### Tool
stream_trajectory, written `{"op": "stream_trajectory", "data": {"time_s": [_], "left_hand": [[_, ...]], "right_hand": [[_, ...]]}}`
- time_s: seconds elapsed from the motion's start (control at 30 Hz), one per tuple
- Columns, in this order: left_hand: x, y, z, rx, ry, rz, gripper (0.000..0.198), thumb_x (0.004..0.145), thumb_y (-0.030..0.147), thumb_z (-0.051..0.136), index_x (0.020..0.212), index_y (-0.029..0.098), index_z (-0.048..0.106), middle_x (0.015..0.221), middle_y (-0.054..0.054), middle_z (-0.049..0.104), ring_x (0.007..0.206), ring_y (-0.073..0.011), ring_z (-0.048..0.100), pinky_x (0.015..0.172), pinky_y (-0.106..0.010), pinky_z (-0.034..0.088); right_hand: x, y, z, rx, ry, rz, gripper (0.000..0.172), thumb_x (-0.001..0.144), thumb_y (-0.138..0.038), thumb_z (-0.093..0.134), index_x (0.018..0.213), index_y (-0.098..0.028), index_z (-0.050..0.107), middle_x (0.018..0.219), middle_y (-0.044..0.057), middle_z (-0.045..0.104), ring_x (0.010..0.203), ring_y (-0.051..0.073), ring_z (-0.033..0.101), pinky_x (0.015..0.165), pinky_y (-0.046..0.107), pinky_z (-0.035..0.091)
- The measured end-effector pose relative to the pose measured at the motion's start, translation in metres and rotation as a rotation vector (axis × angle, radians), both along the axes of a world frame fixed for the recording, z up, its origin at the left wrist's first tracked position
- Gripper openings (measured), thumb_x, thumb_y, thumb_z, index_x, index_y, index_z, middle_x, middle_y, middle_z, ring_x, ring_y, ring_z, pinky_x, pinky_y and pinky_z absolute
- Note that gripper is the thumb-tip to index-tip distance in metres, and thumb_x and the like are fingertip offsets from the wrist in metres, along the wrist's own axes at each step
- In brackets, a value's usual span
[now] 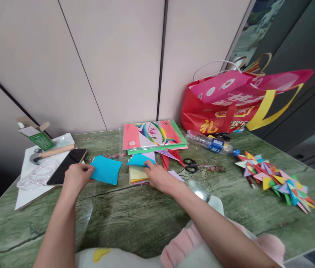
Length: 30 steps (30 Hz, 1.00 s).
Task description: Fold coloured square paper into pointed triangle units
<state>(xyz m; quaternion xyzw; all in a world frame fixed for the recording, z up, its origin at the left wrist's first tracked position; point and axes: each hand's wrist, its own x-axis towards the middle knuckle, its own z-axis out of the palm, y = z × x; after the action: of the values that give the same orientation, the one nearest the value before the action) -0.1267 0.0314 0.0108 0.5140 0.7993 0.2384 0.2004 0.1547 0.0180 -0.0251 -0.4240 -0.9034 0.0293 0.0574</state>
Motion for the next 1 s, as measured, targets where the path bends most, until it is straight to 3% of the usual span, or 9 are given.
{"op": "stream_trajectory", "data": {"time_s": [0.1, 0.4, 0.67, 1.0], "left_hand": [[0.003, 0.000, 0.000, -0.030, 0.022, -0.019, 0.010, 0.061, 0.021, 0.057, 0.060, 0.018, 0.066, 0.052, -0.002, 0.067, 0.050, -0.0226, 0.066, 0.056, -0.025, 0.046], [0.016, -0.003, 0.007, -0.107, 0.117, -0.075, 0.010, 0.060, 0.021, 0.057, 0.053, 0.019, 0.064, 0.042, 0.000, 0.062, 0.049, -0.0237, 0.065, 0.054, -0.026, 0.043], [0.022, -0.005, 0.010, -0.101, 0.101, -0.120, 0.014, 0.061, 0.021, 0.056, 0.049, 0.018, 0.063, 0.041, 0.001, 0.061, 0.046, -0.0222, 0.064, 0.053, -0.025, 0.043], [0.026, -0.003, 0.004, -0.102, 0.066, -0.124, 0.016, 0.059, 0.017, 0.057, 0.044, 0.019, 0.062, 0.036, 0.001, 0.057, 0.039, -0.0215, 0.061, 0.050, -0.026, 0.042]], "right_hand": [[-0.004, -0.002, 0.000, -0.002, -0.042, -0.009, 0.023, 0.077, -0.002, 0.043, 0.096, -0.010, 0.054, 0.113, 0.017, 0.047, 0.080, 0.022, 0.058, 0.071, 0.034, 0.046], [-0.005, 0.000, -0.005, 0.023, -0.047, -0.054, 0.020, 0.080, -0.003, 0.044, 0.097, -0.010, 0.053, 0.110, 0.017, 0.049, 0.071, 0.020, 0.060, 0.065, 0.031, 0.046], [-0.001, 0.001, -0.004, -0.037, 0.037, -0.068, 0.021, 0.080, -0.010, 0.052, 0.101, -0.013, 0.053, 0.115, 0.014, 0.048, 0.073, 0.020, 0.061, 0.069, 0.032, 0.046], [-0.010, -0.001, -0.004, 0.001, -0.039, -0.091, 0.024, 0.077, -0.002, 0.047, 0.100, -0.008, 0.053, 0.108, 0.018, 0.048, 0.076, 0.023, 0.059, 0.067, 0.032, 0.045]]}}
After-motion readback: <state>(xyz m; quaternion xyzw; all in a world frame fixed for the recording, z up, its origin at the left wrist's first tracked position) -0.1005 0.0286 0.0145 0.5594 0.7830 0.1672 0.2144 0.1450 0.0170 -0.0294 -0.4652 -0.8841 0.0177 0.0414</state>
